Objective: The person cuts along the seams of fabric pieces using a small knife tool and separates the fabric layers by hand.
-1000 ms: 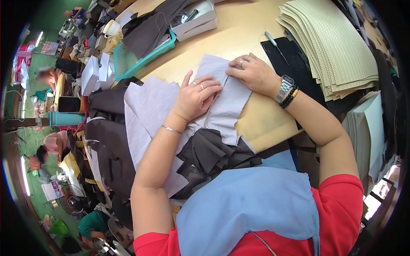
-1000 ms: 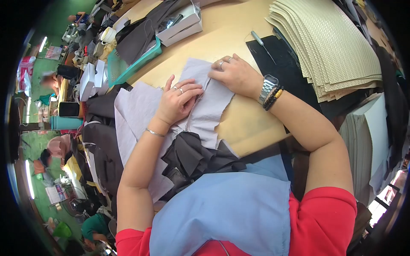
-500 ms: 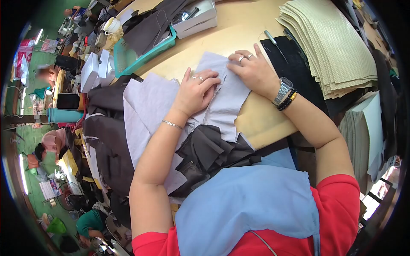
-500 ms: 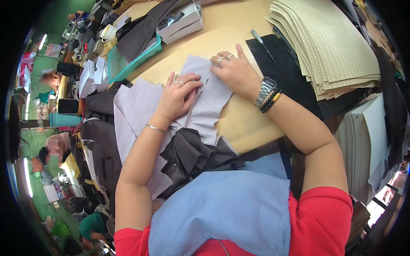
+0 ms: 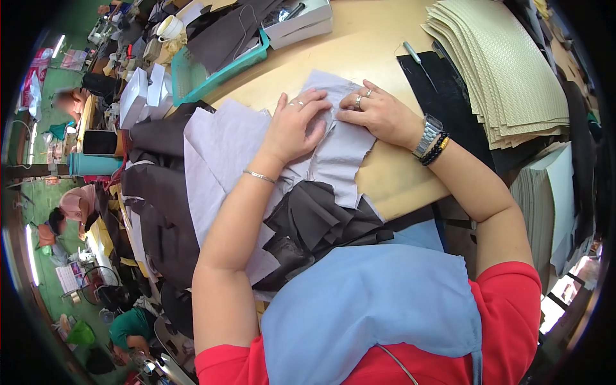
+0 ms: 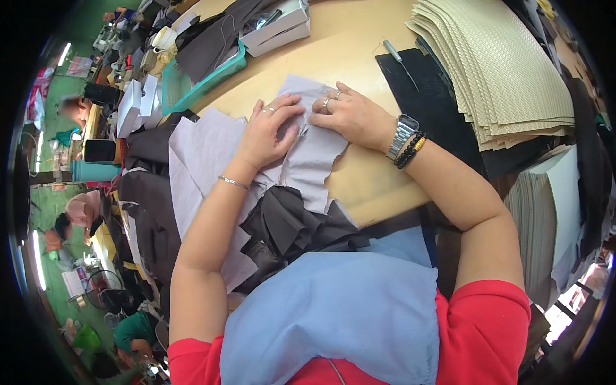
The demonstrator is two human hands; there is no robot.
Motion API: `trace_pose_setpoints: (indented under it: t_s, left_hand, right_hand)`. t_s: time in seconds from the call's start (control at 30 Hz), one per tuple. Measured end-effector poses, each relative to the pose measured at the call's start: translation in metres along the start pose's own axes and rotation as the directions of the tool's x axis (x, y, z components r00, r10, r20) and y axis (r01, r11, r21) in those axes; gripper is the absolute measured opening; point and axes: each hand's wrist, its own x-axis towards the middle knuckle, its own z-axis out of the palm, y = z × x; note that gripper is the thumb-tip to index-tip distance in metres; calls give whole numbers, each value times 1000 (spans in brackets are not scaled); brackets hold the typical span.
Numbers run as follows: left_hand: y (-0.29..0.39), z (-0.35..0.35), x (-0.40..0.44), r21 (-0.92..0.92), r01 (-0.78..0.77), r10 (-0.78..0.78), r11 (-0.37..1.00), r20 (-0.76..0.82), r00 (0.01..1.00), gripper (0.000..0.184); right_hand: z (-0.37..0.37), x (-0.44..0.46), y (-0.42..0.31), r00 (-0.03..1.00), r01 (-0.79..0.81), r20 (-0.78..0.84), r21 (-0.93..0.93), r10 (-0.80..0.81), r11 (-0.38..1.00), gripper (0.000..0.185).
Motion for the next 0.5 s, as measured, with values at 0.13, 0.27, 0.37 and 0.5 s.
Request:
trace_pose_setpoints:
  t_s: [0.13,0.27,0.37,0.5]
  left_hand:
    - [-4,0,-1,-38,20,-19,999,23,1000,35]
    - [-6,0,0,-39,14,-13,999,43,999,36]
    - [-6,0,0,-56,15,-12,998,41,999,36]
    - [-5,-2,-1,-55,27,-23,998,80,997,37]
  right_hand:
    - [1,0,-2,1000,22,14,11,-23,1000,29]
    - [-1,-1,-5,998,44,36,-33,-42,998,31]
    - [-2,1,-8,997,68,32,-12,-67,998,31]
    - [2,0,-15,998,54,7,161,-56,985,33]
